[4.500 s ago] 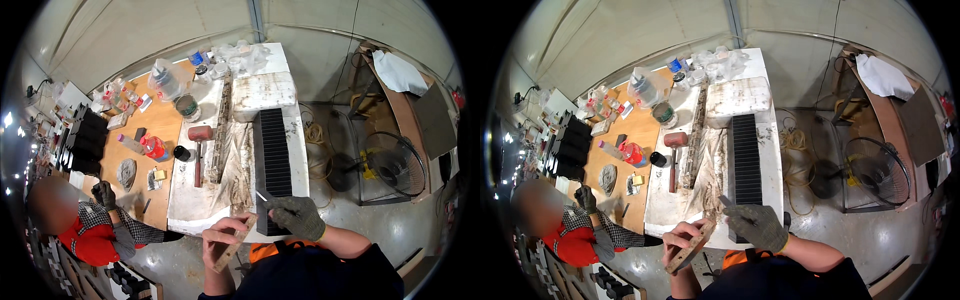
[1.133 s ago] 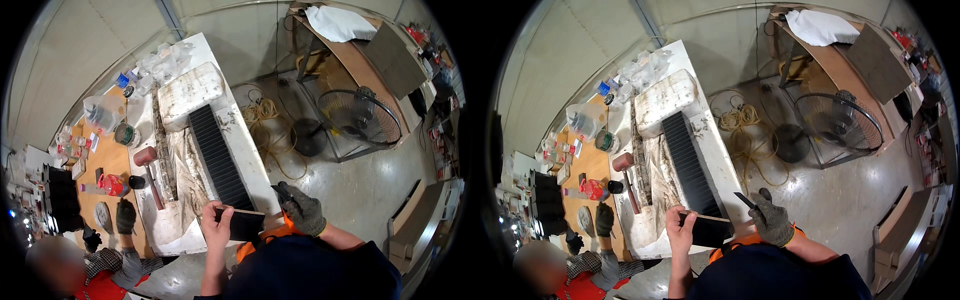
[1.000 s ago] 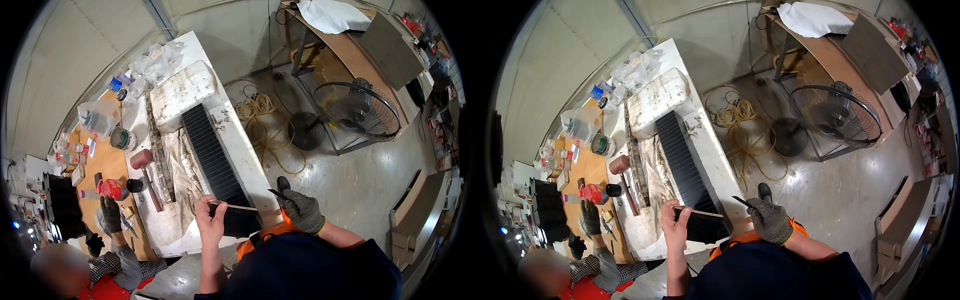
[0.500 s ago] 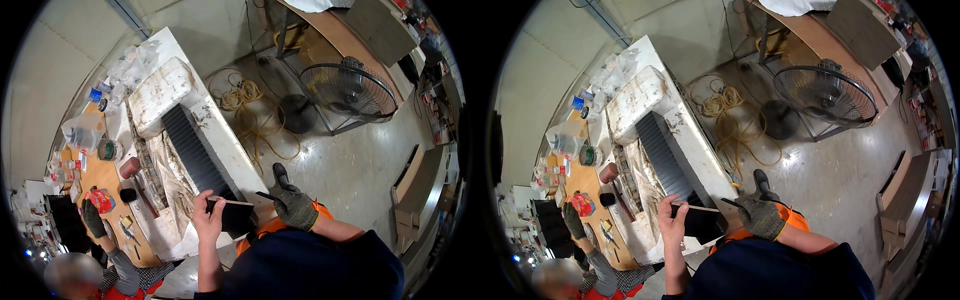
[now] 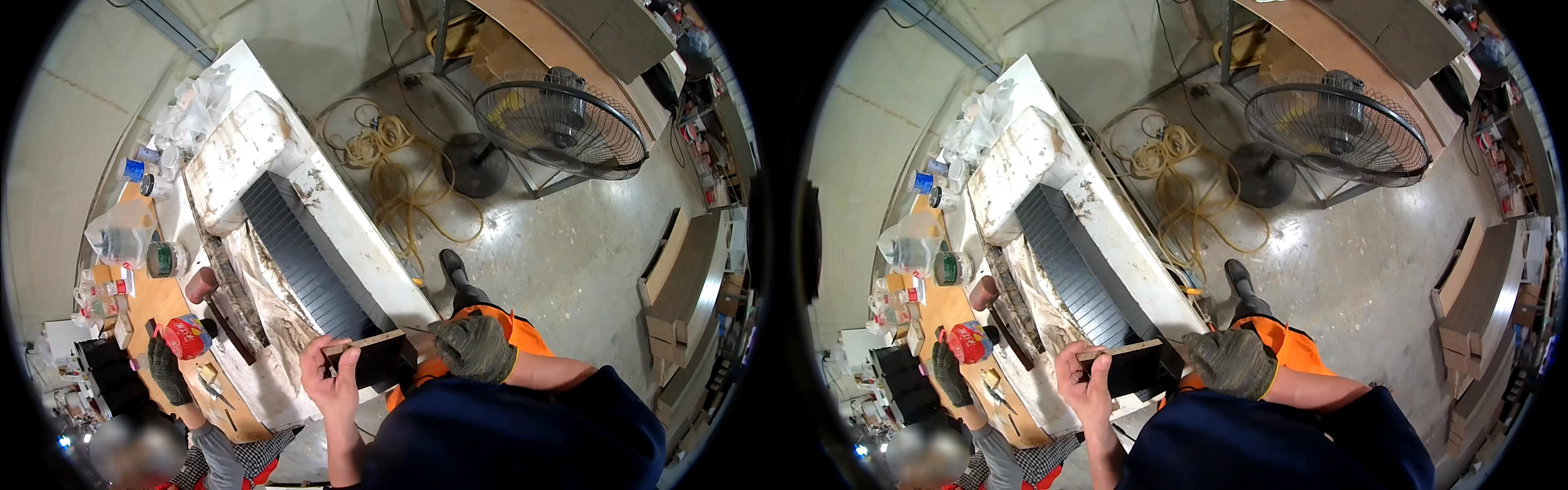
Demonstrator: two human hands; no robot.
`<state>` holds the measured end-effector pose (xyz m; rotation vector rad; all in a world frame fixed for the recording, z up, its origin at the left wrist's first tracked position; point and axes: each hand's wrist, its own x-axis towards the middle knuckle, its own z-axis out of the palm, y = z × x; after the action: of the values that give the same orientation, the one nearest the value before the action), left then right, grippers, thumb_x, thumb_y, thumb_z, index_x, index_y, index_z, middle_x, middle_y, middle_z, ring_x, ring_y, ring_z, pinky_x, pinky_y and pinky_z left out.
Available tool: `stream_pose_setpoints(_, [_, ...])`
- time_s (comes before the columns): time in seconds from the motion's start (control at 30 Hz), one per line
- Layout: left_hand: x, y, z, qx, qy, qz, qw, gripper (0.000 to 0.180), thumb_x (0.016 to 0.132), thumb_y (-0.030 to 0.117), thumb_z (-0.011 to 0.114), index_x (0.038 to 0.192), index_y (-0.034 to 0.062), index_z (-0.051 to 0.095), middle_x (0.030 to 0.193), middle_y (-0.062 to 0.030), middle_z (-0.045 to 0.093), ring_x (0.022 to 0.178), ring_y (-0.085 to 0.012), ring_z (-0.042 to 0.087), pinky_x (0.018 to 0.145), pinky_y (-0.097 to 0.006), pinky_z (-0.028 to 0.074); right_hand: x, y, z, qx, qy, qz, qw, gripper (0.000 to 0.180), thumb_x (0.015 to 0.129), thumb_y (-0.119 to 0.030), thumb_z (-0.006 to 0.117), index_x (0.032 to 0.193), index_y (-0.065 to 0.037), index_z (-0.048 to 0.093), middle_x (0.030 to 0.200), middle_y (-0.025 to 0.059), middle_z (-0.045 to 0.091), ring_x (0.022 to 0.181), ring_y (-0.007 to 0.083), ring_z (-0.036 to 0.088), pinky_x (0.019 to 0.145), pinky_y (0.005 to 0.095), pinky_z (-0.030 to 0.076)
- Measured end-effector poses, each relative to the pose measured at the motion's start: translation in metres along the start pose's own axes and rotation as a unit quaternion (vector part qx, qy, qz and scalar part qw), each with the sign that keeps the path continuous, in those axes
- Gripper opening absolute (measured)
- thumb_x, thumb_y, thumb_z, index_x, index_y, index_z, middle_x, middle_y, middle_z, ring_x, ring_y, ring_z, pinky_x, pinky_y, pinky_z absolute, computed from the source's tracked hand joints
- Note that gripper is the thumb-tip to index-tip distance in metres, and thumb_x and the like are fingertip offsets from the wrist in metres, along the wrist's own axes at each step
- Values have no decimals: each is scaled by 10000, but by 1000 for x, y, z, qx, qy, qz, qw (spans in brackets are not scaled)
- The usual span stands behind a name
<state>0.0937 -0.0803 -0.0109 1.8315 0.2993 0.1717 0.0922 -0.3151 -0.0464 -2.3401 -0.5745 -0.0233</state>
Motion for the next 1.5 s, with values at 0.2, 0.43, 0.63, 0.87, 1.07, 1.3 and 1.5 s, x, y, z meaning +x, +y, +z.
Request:
stream_pose_setpoints(0.2, [-2,-4,-1,7,-9,-18,1000,334,824,62,736,1080,-11,534,905,-102,669,788,-123,607,752,-234,478,-8,-12,-3,-15,-79,-56,995,334,780,-194,591,1071,-32,619,720,99,621,570,236,628,464,363,482])
stream_pose_setpoints(0.43, [0,-5,4,12,-8,-28,1000,286,830,61,729,1045,-10,555,891,-96,672,775,-115,603,750,-230,473,-9,-15,-2,-70,-88,-65,992,323,787,-201,585,1072,-61,637,654,75,604,533,224,617,423,336,462])
stream_pose_setpoints(0.63, [12,-26,3,22,-21,-58,998,282,848,60,708,1069,-15,550,887,-85,659,797,-114,593,757,-235,468,-11,-12,2,-93,-94,-55,990,357,770,-167,617,1119,-93,635,742,69,641,565,225,622,433,351,462])
stream_pose_setpoints(0.87, [28,-36,4,219,-38,-7,975,319,805,160,757,1021,-7,592,981,-120,628,875,-216,585,808,-308,457,4,-13,-2,-37,-112,-12,993,362,810,-195,595,1145,-60,611,652,83,602,568,236,631,468,352,485])
stream_pose_setpoints(1.07, [23,-39,6,339,-99,132,926,504,721,352,813,1031,21,593,1371,-197,380,1245,-390,355,1013,-538,301,3,-12,2,-39,-139,-26,989,396,826,-199,595,1194,-52,588,754,78,632,569,241,618,451,337,471])
stream_pose_setpoints(1.3, [9,-47,7,353,-212,210,887,479,757,440,754,1020,66,612,1233,-188,490,1149,-394,404,953,-540,343,0,-31,-7,-130,-244,-32,961,400,842,-147,554,1211,8,570,843,85,655,631,214,632,475,309,484])
stream_pose_setpoints(1.5, [7,-53,14,333,-167,201,906,392,778,460,721,962,124,636,1089,-76,578,1104,-339,434,933,-511,349,10,-51,-11,-177,-226,-25,958,393,848,-168,545,1204,-9,588,947,108,664,729,217,651,580,313,523])
